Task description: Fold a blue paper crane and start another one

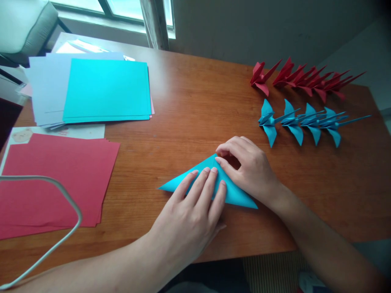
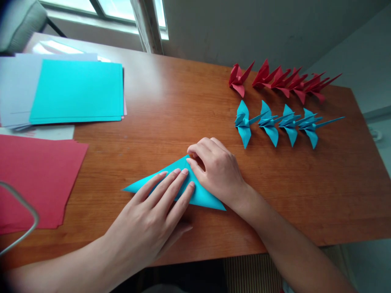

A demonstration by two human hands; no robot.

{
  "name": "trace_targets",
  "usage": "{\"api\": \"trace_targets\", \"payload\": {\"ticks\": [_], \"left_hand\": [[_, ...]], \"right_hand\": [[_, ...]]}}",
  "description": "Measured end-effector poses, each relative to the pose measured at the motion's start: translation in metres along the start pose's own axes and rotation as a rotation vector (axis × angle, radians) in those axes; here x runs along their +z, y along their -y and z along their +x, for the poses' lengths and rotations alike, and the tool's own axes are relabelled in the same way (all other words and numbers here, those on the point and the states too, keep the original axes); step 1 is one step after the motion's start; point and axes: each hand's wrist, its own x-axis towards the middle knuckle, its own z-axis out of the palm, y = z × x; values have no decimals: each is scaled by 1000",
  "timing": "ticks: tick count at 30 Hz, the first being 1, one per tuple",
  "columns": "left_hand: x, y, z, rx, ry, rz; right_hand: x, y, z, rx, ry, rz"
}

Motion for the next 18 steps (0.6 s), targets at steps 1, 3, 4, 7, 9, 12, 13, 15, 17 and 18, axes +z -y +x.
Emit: {"api": "trace_targets", "payload": {"ticks": [1,3,4,7,9,12,13,15,17,18], "left_hand": [[0,0,0,1,-3,2],[0,0,1,3,-3,3],[0,0,1,4,-3,4],[0,0,1,8,4,6],[0,0,1,9,12,10],[1,0,0,10,19,20],[0,0,0,11,22,23],[0,0,1,17,29,27],[0,0,1,24,39,30],[-1,0,1,27,41,33]], "right_hand": [[0,0,0,3,1,-1],[0,0,0,6,-1,4],[0,1,-1,3,-2,8],[0,1,-2,-37,-7,5],[1,2,-3,-84,-4,-1],[1,2,-4,-120,31,29],[0,2,-4,-117,49,42],[-1,2,-3,-99,78,59],[-2,2,-3,-87,94,66],[-2,2,-2,-84,98,68]]}}
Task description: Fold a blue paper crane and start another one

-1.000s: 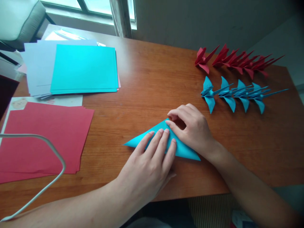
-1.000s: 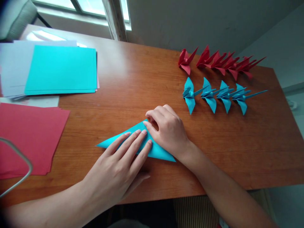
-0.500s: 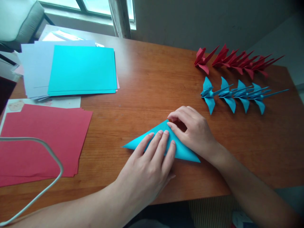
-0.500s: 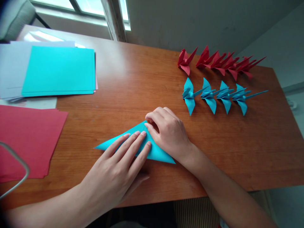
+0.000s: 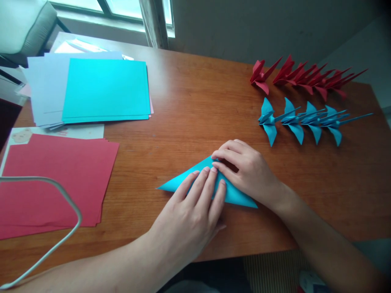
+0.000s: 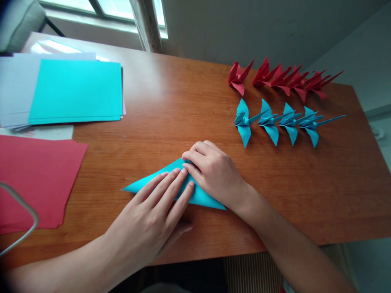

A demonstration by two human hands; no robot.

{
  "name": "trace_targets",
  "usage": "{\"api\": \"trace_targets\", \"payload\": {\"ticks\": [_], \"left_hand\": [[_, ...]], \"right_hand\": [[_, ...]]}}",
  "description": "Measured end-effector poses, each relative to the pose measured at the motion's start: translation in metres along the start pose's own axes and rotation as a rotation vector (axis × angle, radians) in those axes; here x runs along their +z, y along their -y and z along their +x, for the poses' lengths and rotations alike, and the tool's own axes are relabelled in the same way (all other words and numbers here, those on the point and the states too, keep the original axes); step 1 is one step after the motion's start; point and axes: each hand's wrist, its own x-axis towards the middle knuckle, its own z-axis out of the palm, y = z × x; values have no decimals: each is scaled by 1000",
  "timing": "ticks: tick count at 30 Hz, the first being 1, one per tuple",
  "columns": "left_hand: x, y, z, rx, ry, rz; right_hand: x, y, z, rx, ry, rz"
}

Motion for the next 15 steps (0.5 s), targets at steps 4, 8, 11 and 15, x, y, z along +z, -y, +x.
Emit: {"api": "trace_targets", "payload": {"ticks": [4,8,11,15], "left_hand": [[-1,1,1,15,-8,9],[-2,3,2,23,-27,-11],[-3,3,3,27,-34,-17],[-4,3,2,40,-22,7]], "right_hand": [[0,-1,1,-4,7,11],[0,-1,1,1,11,12],[0,-1,1,1,16,13],[0,-1,1,0,17,7]]}}
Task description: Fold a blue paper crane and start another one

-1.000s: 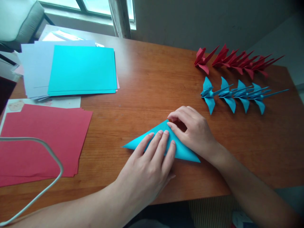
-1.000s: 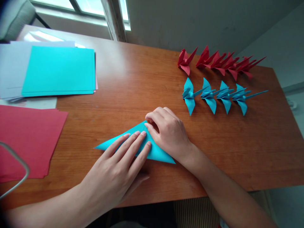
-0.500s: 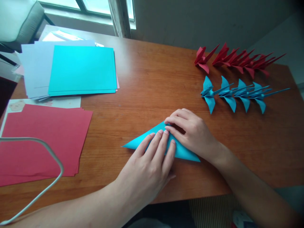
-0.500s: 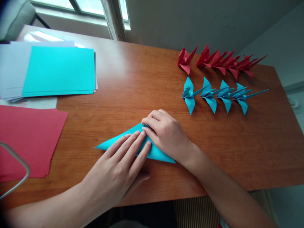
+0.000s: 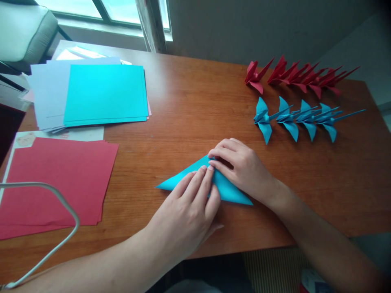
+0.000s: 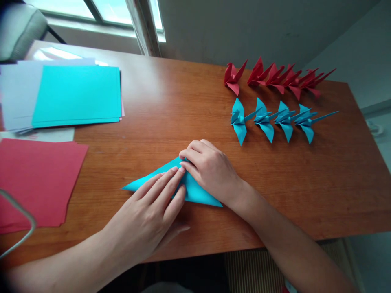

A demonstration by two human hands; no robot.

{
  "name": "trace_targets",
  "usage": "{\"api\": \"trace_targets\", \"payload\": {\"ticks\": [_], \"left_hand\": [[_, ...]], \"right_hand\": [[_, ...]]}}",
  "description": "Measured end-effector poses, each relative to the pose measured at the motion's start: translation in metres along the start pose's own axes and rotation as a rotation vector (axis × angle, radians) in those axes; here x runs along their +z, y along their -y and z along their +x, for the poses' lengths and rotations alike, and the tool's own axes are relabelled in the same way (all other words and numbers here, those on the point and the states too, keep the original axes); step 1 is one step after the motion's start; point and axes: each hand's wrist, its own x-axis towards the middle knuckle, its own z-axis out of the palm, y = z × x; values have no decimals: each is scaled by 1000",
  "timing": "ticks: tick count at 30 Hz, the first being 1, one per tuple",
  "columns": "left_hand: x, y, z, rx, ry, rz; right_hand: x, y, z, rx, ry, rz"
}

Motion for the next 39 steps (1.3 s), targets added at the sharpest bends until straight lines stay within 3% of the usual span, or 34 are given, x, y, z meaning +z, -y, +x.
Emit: {"api": "trace_targets", "payload": {"ticks": [4,11,22,29,39], "left_hand": [[-4,7,1,23,20,-44],[-15,35,10,32,26,-282],[-14,64,32,8,56,-479],[-6,70,45,-30,62,-474],[-7,64,33,-2,60,-465]], "right_hand": [[0,0,0,14,12,7],[-5,1,-1,-27,70,-19],[-15,6,-7,-39,140,-10],[-12,10,-7,-34,126,-43],[-5,19,-10,20,119,-157]]}}
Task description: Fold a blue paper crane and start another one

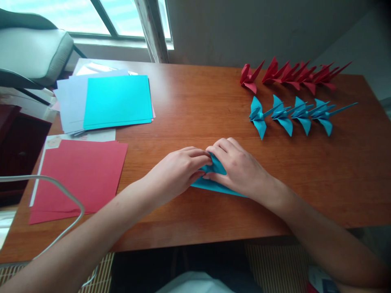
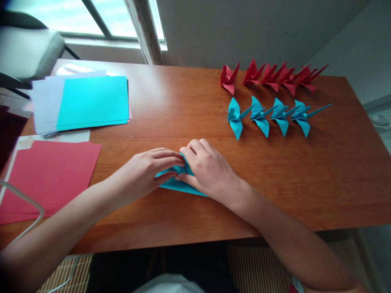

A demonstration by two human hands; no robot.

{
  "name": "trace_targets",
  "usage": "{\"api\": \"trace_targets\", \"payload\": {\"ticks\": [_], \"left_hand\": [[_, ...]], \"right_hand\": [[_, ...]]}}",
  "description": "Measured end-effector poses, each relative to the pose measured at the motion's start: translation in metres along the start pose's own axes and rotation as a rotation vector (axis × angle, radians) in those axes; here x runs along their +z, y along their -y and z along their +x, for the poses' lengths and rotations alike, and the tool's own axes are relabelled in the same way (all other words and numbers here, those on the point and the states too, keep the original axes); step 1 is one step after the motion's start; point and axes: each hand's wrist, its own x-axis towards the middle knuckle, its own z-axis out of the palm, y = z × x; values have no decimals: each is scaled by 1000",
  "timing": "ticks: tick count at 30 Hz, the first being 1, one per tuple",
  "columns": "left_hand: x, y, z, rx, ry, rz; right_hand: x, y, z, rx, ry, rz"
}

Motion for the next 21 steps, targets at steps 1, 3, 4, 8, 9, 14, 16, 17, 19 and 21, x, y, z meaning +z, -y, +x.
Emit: {"api": "trace_targets", "payload": {"ticks": [1,3,4,8,9,14,16,17,19,21], "left_hand": [[0,-1,-1,6,-2,7],[1,-3,-4,14,-10,26],[1,-4,-5,18,-14,39],[3,-10,-8,24,11,115],[4,-11,-9,26,32,139],[4,-17,-10,50,119,286],[4,-18,-10,62,142,334],[4,-18,-11,67,149,350],[4,-19,-11,76,157,367],[3,-18,-11,79,162,370]], "right_hand": [[0,1,0,4,-1,-13],[1,3,-1,9,-8,-41],[1,4,-1,11,-11,-55],[2,7,-3,3,-12,-89],[3,7,-3,3,-14,-98],[2,13,-4,26,1,-177],[-2,15,-3,34,29,-214],[-4,16,-3,36,47,-230],[-11,16,-3,25,89,-248],[-18,15,-5,-4,143,-261]]}}
